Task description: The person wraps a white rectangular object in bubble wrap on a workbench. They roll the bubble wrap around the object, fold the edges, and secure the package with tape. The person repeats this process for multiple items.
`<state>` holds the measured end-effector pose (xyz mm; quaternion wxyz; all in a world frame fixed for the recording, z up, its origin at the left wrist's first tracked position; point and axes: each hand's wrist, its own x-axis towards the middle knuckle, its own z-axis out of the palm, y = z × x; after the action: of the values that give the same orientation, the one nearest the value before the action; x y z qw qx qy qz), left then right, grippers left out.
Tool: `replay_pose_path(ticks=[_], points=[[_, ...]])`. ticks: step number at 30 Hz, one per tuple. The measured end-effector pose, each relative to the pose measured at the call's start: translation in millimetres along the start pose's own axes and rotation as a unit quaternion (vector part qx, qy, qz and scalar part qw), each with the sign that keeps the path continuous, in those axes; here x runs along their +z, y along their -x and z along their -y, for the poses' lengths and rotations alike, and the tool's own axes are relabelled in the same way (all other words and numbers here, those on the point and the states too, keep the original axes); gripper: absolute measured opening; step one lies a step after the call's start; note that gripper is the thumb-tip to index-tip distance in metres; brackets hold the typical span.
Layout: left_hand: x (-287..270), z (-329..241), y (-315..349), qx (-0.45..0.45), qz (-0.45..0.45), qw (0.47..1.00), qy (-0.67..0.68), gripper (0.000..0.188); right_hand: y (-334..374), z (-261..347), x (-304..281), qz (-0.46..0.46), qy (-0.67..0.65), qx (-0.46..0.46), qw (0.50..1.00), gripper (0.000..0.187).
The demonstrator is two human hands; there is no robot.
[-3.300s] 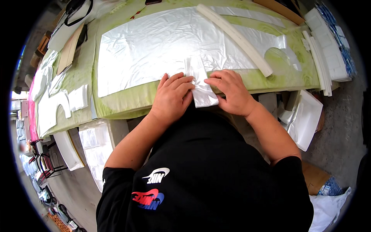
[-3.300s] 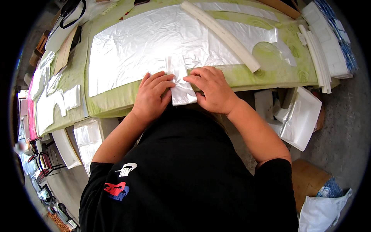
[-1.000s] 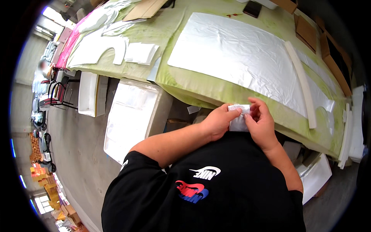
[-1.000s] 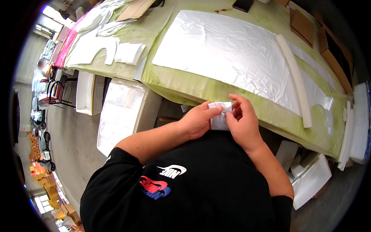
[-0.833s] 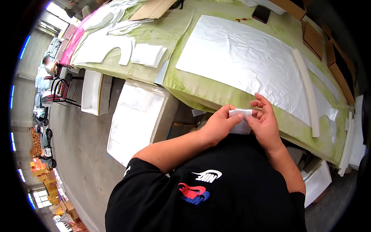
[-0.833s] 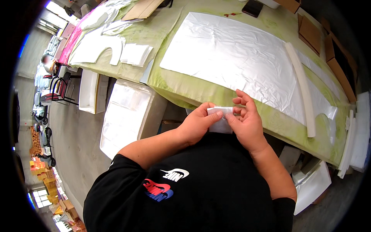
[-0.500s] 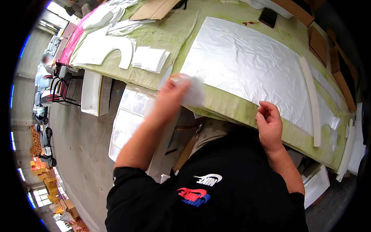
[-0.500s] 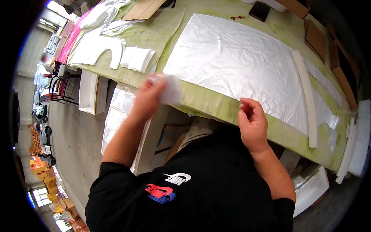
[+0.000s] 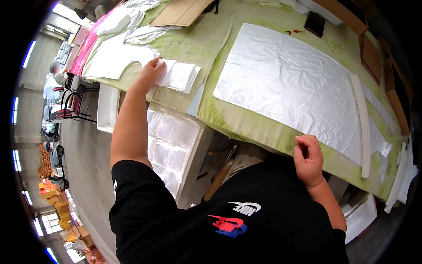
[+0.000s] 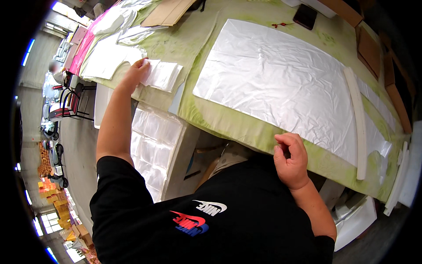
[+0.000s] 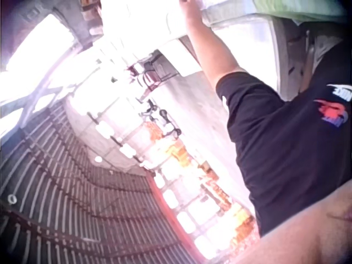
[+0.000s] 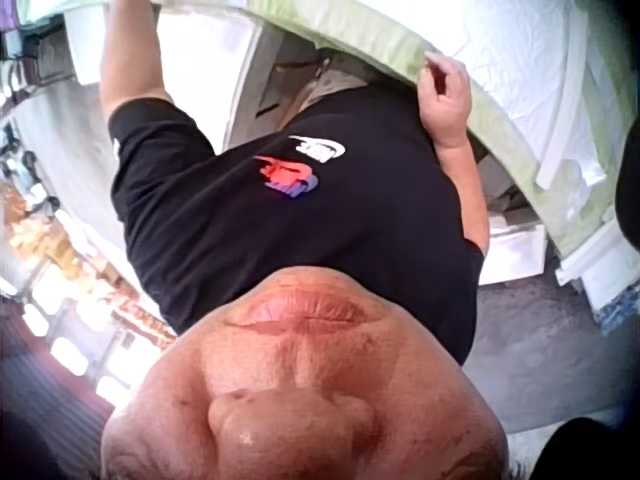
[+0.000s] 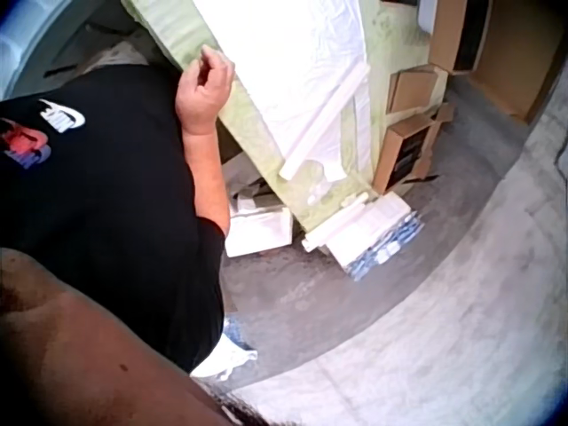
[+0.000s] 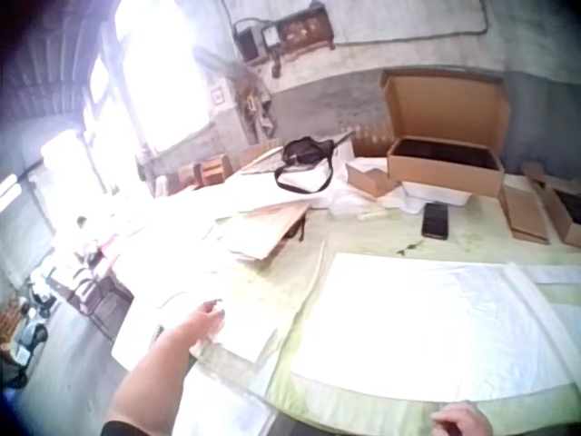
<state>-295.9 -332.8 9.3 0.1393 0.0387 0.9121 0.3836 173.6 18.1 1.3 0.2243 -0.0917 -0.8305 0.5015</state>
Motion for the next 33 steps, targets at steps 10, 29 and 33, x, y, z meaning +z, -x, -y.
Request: replay_pose_path(ticks=[10, 29, 33], points=[[28, 27, -4, 0.041, -0.198, 0.979, -0.018, 0.065, 7, -1, -9, -0.005, -0.083, 0.032, 0.996, 0.026], [102, -93, 51, 0.284, -0.02, 0.956, 0.075, 0.05, 74, -34, -216, -0.098, 0.365, 0.246, 0.892, 0.062], [200, -181, 149, 0.385, 0.104, 0.916, 0.028, 0.047, 79, -6, -169, -0.071, 0.279, 0.286, 0.914, 0.074]])
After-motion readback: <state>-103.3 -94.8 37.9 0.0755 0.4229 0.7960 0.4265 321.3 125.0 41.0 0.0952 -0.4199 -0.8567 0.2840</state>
